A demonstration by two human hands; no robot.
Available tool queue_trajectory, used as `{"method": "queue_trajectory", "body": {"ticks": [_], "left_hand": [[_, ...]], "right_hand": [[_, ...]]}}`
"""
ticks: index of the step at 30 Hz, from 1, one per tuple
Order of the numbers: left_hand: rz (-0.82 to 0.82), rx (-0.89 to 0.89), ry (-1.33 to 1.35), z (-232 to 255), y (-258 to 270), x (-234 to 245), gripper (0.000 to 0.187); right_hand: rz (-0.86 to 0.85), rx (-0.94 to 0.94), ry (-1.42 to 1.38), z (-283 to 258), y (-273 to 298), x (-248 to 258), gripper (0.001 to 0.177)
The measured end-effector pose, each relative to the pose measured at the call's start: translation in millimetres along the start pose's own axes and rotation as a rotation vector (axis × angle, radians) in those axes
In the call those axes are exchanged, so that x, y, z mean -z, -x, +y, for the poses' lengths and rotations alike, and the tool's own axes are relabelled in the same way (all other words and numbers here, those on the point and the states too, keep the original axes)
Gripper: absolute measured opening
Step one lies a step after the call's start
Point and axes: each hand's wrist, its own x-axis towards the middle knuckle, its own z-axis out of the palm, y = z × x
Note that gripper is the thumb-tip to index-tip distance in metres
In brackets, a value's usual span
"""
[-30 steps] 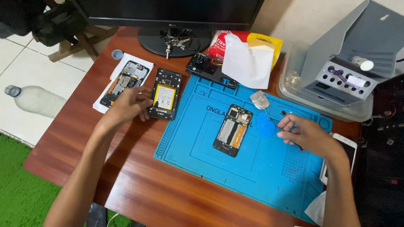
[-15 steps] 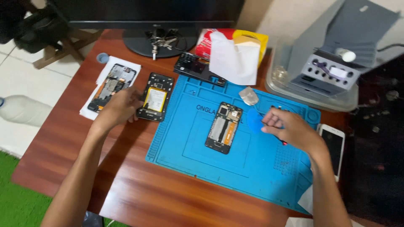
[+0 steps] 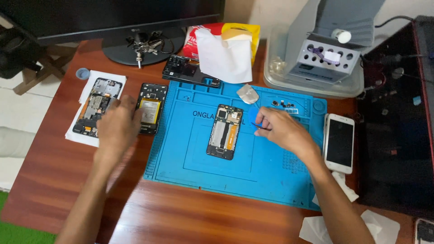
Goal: The person handles disassembled smartphone components on a blue mat, including a motherboard and battery. They use a white tissue to wipe the components and a screwdriver to manipulate parts of the phone chassis.
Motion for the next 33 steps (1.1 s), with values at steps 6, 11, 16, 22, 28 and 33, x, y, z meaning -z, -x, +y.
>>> {"method": "queue_trajectory", "body": {"ticks": [6,11,16,22,28,33], "left_hand": [[-0.048,-0.49,0.665,84,39,-30,0.035],[-0.488,-0.337,0.925,133,53,14,0.049],[-0.664,-0.198,1.124,143,53,24,0.057],[-0.582,0.07,1.336,145,49,-5,0.071],[-0.614,-0.051,1.432,171,57,-22,0.051],[-0.632,-0.083,1.538,188,43,-31,0.042]], "right_hand": [[0.112,0.042,-0.152,-31,7,-4,0.021],[0.052,0.052,-0.374,-21,1,-31,0.03],[0.026,-0.003,-0.528,-22,0,-31,0.035],[-0.02,-0.061,-0.653,-23,-3,-33,0.041],[-0.022,-0.056,-0.769,-18,-8,-37,0.046],[0.121,0.015,-0.741,-7,-11,-19,0.041]]}}
